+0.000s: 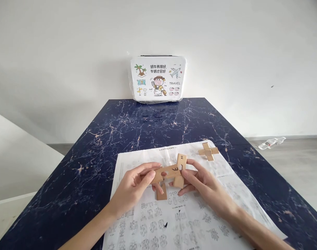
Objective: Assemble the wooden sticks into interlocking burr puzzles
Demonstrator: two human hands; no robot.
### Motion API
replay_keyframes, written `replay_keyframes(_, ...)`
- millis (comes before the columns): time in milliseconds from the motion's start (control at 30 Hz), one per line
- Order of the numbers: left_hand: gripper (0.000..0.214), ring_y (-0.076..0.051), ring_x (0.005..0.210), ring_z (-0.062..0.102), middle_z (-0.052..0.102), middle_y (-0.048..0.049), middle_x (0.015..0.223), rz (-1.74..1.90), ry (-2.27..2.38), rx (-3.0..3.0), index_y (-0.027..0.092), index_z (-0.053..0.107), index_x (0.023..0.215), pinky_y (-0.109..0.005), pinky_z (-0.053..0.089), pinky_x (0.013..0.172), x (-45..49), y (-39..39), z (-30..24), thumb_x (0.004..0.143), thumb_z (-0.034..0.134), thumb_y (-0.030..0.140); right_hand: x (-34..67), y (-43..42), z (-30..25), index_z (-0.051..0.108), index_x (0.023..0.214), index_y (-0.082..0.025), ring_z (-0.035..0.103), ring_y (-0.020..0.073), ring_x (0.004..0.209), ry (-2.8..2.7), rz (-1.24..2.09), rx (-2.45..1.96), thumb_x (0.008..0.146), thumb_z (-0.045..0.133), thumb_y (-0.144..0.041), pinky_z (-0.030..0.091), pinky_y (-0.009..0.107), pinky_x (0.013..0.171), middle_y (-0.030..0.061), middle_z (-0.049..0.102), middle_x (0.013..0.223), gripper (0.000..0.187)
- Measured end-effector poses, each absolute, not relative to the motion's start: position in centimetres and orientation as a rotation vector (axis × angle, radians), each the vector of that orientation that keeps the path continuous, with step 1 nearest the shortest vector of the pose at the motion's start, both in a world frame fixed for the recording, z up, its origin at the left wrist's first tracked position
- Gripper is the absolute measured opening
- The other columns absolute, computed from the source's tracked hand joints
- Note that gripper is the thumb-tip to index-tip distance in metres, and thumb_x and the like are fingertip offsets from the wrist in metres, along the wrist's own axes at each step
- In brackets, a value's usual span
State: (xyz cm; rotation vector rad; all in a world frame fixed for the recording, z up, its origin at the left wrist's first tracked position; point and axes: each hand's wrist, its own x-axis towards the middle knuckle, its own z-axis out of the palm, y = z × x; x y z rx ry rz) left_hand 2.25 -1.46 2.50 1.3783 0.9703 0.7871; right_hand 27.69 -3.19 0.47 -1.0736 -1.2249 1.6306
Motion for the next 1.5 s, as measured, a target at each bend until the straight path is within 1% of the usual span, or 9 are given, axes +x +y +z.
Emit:
replay_keyframes(133,0.037,-0.023,0.082,0.081,0.080,-0.0095,0.120,0.784,0.963,1.385,0.023,0.069,0.134,-0.040,0.064,0.081,2.3,-1.6,2.2,0.108,0.061,0.048,27.8,-3.3,0.1,0.058,0.150,-0.036,0.079,0.0320,0.112,-1.251,1.659,-1.042,0.100,0.063,-0.068,0.064,0.061,0.099,0.0057,0.081,0.127,0.060)
replay_keyframes(233,0.036,-0.024,0.084,0.082,0.080,-0.0086,0.118,0.789,0.967,1.398,0.024,0.069,0.134,-0.041,0.064,0.082,2.3,-1.6,2.2,0.108,0.060,0.049,28.1,-3.2,-0.6,0.059,0.152,-0.042,0.075,0.0325,0.121,-1.235,1.666,-1.015,0.100,0.064,-0.066,0.057,0.065,0.109,0.0020,0.078,0.134,0.058)
replay_keyframes(367,0.038,-0.026,0.086,0.081,0.080,-0.0072,0.110,0.804,0.982,1.406,0.025,0.068,0.136,-0.042,0.064,0.085,2.2,-1.7,2.2,0.108,0.061,0.049,28.4,-3.1,-1.0,0.054,0.157,-0.046,0.073,0.0320,0.127,-1.236,1.642,-0.998,0.099,0.067,-0.066,0.058,0.065,0.109,-0.0002,0.075,0.141,0.063)
replay_keyframes(567,0.038,-0.026,0.088,0.080,0.082,-0.0057,0.097,0.835,1.017,1.457,0.021,0.067,0.135,-0.044,0.061,0.095,1.8,-1.7,1.9,0.109,0.059,0.048,28.3,-2.9,-0.5,0.047,0.162,-0.042,0.078,0.0268,0.110,-1.298,1.642,-0.896,0.101,0.073,-0.052,0.065,0.055,0.099,0.0062,0.079,0.128,0.067)
replay_keyframes(800,0.039,-0.025,0.087,0.080,0.083,-0.0057,0.096,0.814,1.031,1.520,0.021,0.067,0.138,-0.041,0.061,0.091,2.0,-1.7,1.6,0.110,0.058,0.047,28.1,-3.3,-1.0,0.058,0.155,-0.039,0.080,0.0190,0.086,-1.416,1.368,-1.003,0.099,0.078,-0.039,0.068,0.041,0.086,0.0043,0.082,0.109,0.058)
replay_keyframes(1000,0.040,-0.023,0.085,0.077,0.082,-0.0054,0.092,0.762,1.006,1.496,0.020,0.067,0.137,-0.035,0.059,0.081,1.9,-1.6,1.9,0.110,0.058,0.048,28.2,-3.4,-0.8,0.060,0.154,-0.032,0.079,0.0212,0.085,-1.499,1.263,-1.065,0.099,0.077,-0.039,0.067,0.042,0.082,0.0065,0.083,0.102,0.059)
replay_keyframes(1200,0.044,-0.021,0.075,0.073,0.082,-0.0068,0.097,0.699,0.962,1.433,0.019,0.063,0.141,-0.035,0.056,0.076,2.0,-1.4,1.7,0.109,0.059,0.049,28.4,-3.3,-0.2,0.051,0.161,-0.030,0.077,0.0196,0.080,-1.495,1.518,-1.005,0.100,0.076,-0.046,0.066,0.043,0.086,0.0036,0.081,0.088,0.068)
replay_keyframes(1300,0.045,-0.021,0.077,0.074,0.082,-0.0081,0.103,0.692,0.976,1.424,0.019,0.062,0.143,-0.036,0.056,0.078,2.1,-1.5,1.6,0.109,0.059,0.049,28.4,-3.3,-0.4,0.045,0.165,-0.031,0.076,0.0197,0.082,-1.467,1.560,-1.000,0.100,0.076,-0.046,0.065,0.045,0.089,0.0039,0.081,0.092,0.073)
replay_keyframes(1500,0.043,-0.021,0.076,0.076,0.081,-0.0070,0.100,0.702,0.942,1.410,0.020,0.062,0.140,-0.035,0.055,0.074,2.2,-1.7,1.6,0.109,0.059,0.049,28.2,-3.3,-0.5,0.050,0.162,-0.032,0.077,0.0191,0.081,-1.385,1.653,-0.888,0.100,0.078,-0.042,0.067,0.044,0.085,0.0053,0.079,0.101,0.069)
